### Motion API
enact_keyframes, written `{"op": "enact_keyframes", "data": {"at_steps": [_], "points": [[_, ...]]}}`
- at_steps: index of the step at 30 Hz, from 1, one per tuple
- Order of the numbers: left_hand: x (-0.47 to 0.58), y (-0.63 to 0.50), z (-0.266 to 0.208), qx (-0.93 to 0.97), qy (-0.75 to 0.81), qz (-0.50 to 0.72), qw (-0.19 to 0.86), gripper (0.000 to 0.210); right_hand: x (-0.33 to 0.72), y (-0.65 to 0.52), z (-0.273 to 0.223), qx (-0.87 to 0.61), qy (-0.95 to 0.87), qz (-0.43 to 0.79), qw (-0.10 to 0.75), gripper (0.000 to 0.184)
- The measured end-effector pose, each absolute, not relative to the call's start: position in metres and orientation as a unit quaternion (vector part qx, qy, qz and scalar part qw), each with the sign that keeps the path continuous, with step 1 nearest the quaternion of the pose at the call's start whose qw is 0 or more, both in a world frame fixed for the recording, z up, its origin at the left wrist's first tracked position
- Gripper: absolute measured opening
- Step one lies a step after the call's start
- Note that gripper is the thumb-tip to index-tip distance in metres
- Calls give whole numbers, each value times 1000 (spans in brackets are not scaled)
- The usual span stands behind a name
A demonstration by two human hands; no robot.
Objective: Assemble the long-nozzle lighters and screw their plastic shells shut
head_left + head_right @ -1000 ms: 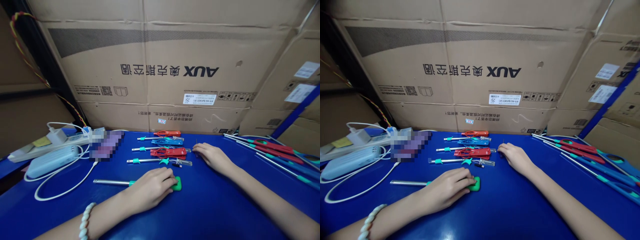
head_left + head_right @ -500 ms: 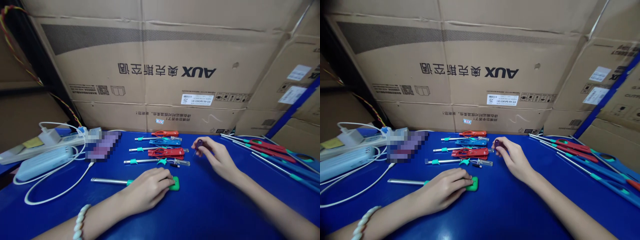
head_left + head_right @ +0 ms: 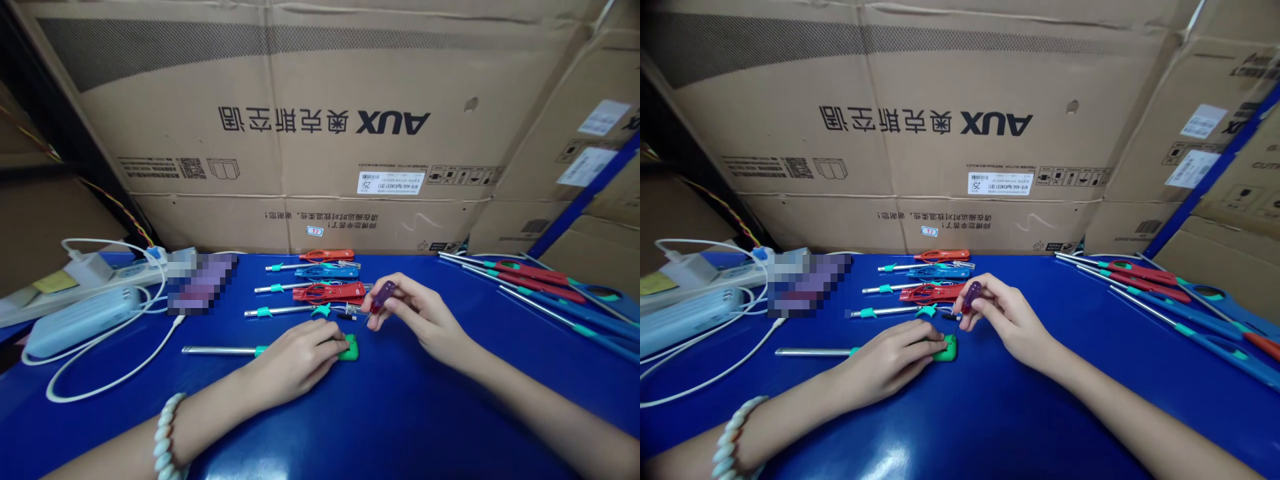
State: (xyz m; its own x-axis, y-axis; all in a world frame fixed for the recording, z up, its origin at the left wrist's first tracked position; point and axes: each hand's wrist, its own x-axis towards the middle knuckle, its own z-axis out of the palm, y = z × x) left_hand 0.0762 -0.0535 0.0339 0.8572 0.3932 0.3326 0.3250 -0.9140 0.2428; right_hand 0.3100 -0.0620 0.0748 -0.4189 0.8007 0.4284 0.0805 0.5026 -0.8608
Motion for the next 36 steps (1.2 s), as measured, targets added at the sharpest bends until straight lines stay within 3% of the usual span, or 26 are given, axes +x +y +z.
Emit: {"op": "enact_keyframes", "data": {"at_steps": [11, 16, 19, 23, 25, 29, 31, 36], "points": [[76, -52, 33, 961, 185, 183, 88, 27, 309, -65, 73, -295, -750, 396, 441, 15], [76, -53, 33, 961, 184, 189, 81, 27, 305, -66, 68, -325, -786, 293, 436, 11], [76, -53, 33, 959, 186, 199, 83, 26, 299, -60, 67, -329, -818, 172, 439, 25], [76, -54, 33, 957, 196, 196, 88, 24, 290, -52, 76, -317, -869, 44, 379, 19], [76, -54, 33, 956, 201, 191, 92, 24, 287, -51, 85, -312, -878, 37, 360, 16], [75, -54, 32, 955, 202, 194, 96, 25, 287, -53, 96, -293, -873, 149, 361, 24], [76, -54, 32, 955, 201, 195, 96, 25, 289, -53, 94, -286, -868, 164, 370, 19], [75, -54, 33, 956, 201, 190, 96, 24, 290, -57, 88, -295, -874, -11, 386, 18]]}}
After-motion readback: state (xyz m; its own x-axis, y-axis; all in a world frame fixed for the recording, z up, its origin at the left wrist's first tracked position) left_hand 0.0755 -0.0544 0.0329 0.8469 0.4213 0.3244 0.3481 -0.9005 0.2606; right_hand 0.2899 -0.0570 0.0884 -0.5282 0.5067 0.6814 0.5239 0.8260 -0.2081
